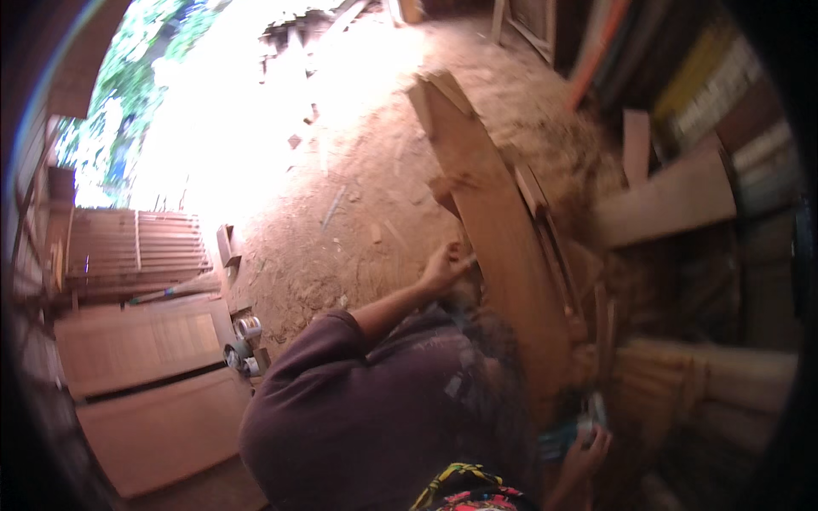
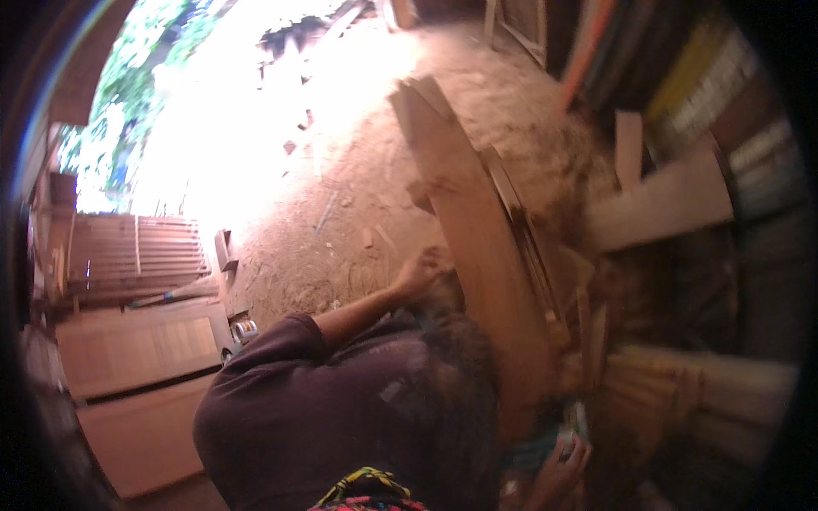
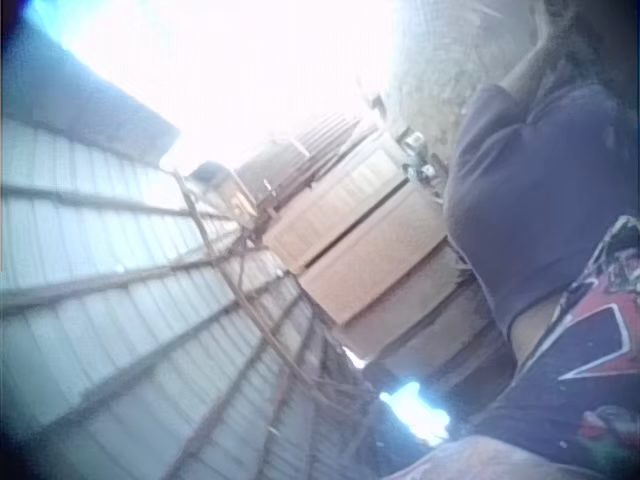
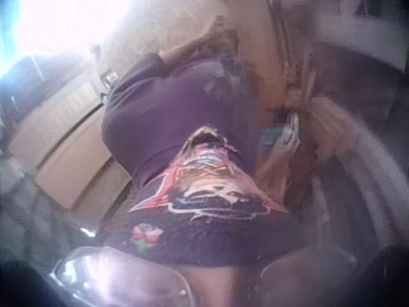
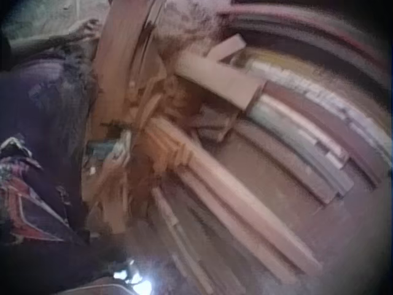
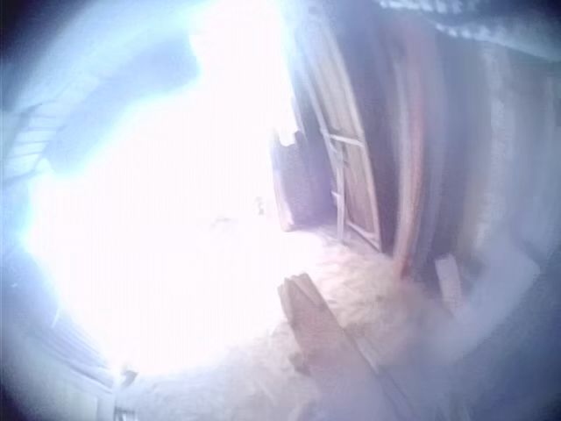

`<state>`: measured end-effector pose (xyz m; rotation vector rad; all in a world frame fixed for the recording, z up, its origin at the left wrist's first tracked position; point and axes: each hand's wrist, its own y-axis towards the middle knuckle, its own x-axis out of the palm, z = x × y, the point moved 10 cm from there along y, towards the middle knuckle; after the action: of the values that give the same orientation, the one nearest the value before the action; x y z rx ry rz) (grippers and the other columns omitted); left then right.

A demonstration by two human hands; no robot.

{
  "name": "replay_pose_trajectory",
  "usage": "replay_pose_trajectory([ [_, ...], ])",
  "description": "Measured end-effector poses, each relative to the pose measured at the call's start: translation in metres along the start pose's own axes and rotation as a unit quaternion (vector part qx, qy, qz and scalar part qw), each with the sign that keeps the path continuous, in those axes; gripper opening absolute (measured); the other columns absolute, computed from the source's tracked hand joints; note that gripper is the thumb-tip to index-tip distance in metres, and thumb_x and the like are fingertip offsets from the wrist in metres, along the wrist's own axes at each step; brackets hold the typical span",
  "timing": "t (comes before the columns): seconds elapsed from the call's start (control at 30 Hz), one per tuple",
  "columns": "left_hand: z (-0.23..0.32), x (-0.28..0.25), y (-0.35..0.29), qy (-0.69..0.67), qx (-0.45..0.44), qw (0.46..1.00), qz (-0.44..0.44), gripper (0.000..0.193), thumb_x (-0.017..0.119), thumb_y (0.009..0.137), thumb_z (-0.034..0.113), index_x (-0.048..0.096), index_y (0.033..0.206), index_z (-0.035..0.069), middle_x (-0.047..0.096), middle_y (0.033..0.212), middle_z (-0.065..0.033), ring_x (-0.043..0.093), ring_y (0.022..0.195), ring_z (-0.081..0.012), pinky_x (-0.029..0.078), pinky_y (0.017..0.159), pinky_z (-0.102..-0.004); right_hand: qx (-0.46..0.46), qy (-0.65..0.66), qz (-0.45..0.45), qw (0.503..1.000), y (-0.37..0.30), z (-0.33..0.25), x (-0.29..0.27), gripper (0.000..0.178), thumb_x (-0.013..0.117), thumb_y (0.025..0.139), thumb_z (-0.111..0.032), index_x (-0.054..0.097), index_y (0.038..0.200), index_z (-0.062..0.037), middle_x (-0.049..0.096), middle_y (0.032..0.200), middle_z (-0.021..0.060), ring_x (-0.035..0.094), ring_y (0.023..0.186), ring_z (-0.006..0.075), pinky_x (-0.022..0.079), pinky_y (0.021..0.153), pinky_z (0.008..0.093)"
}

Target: The person uses a circular saw to cut a wooden plank into smaller pieces. They position the wood, make cuts, and handle the resulting pieces, repeating the process several times.

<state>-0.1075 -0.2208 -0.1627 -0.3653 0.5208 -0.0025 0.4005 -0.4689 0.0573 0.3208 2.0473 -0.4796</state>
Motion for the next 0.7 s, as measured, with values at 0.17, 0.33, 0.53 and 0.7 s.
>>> replay_pose_trajectory([
  [0.17,-0.056,0.018,-0.016,-0.058,-0.115,0.991,-0.028,0.063,0.079,0.094,0.022,0.051,0.146,0.000,0.060,0.142,-0.0164,0.066,0.115,-0.0229,0.058,0.088,-0.0357,0.029,-0.042,-0.048,0.998,-0.026,0.011,-0.014,0.041,0.081,0.090,-0.026,0.067,0.120,-0.0028,0.066,0.117,0.0188,0.063,0.115,0.0406,0.049,0.100,0.0476],
  [0.33,-0.025,0.013,-0.021,-0.060,-0.141,0.987,-0.042,0.062,0.080,0.091,0.029,0.056,0.141,0.000,0.069,0.129,-0.0172,0.069,0.111,-0.0235,0.059,0.088,-0.0367,0.118,0.046,-0.060,0.990,-0.067,0.071,-0.006,0.058,0.086,0.082,-0.035,0.066,0.126,-0.0032,0.068,0.121,0.0171,0.062,0.120,0.0364,0.046,0.104,0.0483],
  [0.53,0.004,0.036,-0.014,-0.091,-0.121,0.980,-0.127,0.047,0.075,0.096,0.029,0.064,0.132,0.000,0.073,0.116,-0.0122,0.070,0.101,-0.0189,0.058,0.082,-0.0334,0.224,0.076,-0.195,0.952,-0.079,0.120,0.015,0.066,0.087,0.083,-0.035,0.064,0.134,-0.0004,0.066,0.127,0.0209,0.062,0.122,0.0333,0.049,0.105,0.0450],
  [0.7,0.033,0.027,-0.013,-0.043,-0.070,0.982,-0.168,0.040,0.072,0.100,0.035,0.069,0.121,0.002,0.075,0.103,-0.0055,0.070,0.093,-0.0138,0.056,0.078,-0.0302,0.207,0.036,-0.180,0.961,-0.062,0.098,0.002,0.061,0.086,0.084,-0.031,0.067,0.131,0.0017,0.070,0.124,0.0235,0.067,0.117,0.0356,0.053,0.098,0.0435],
])
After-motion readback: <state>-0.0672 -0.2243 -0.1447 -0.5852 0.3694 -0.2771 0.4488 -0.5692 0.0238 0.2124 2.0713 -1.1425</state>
